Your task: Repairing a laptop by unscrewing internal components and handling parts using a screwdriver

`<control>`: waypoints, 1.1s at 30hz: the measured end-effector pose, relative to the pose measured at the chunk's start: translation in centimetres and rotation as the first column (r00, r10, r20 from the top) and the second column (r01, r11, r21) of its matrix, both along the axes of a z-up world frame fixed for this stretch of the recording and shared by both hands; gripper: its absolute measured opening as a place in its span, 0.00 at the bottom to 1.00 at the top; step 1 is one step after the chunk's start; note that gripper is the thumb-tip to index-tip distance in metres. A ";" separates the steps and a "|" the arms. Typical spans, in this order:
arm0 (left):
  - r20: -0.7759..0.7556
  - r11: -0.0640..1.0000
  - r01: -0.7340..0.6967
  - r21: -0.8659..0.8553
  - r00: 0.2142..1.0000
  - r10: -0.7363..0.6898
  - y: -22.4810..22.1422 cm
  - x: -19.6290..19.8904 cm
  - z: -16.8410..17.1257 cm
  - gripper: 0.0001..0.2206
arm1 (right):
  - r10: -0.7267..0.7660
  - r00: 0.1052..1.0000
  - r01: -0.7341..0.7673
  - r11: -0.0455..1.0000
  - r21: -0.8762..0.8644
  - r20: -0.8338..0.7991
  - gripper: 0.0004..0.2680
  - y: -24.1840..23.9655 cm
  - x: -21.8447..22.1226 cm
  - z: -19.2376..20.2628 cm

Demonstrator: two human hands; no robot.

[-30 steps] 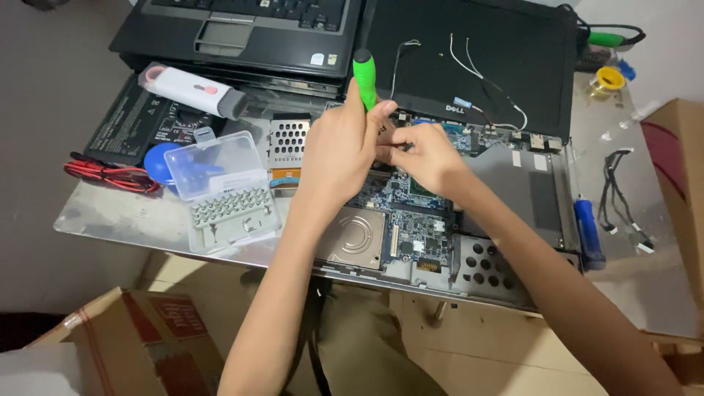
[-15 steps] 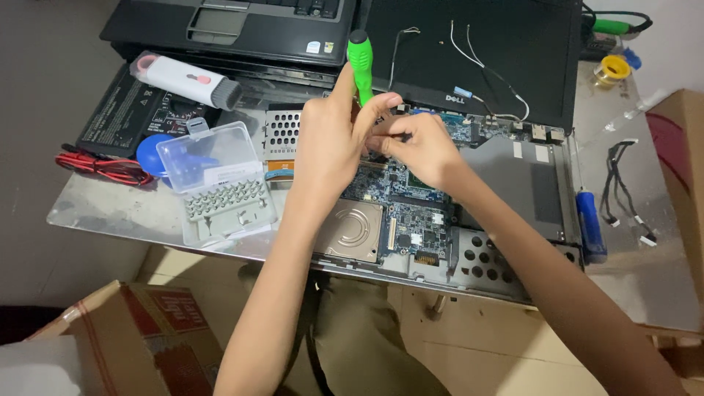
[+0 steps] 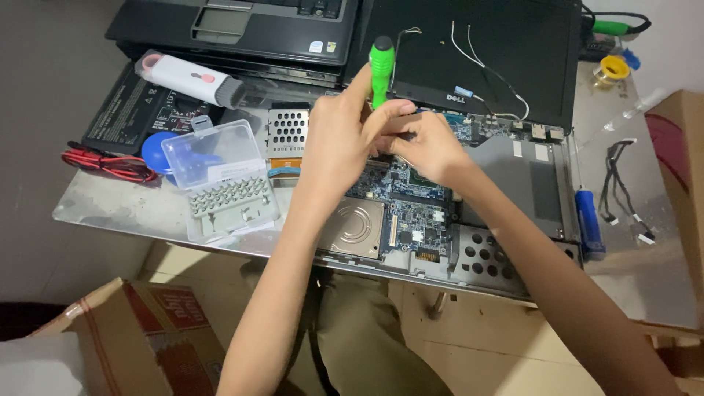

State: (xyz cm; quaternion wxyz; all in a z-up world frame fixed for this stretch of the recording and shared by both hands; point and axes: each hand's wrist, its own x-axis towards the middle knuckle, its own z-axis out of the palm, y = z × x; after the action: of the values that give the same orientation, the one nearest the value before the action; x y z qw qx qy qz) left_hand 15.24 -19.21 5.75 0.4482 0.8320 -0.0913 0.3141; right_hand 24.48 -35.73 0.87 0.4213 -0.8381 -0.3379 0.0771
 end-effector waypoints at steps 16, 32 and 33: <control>0.189 0.513 0.092 -0.853 0.972 0.140 -2.0 -5.3 2.6 0.16 | 0.298 0.703 0.297 0.702 0.647 -0.645 0.05 -0.5 -1.5 3.4; 0.191 0.274 0.116 -0.955 0.946 0.263 8.5 -9.9 -0.4 0.19 | 0.118 0.969 0.103 0.613 0.784 -0.219 0.02 12.2 -8.9 5.7; 0.190 0.277 0.114 -0.954 0.946 0.263 9.4 -10.6 -0.4 0.19 | 0.118 0.968 0.104 0.611 0.785 -0.220 0.02 12.2 -8.2 5.4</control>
State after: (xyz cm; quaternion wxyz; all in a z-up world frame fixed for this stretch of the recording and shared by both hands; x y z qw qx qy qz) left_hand 4.60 -9.77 5.38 0.8206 0.3380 0.0857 0.4528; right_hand 16.29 -23.53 6.29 0.7863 -0.5477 -0.2847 0.0267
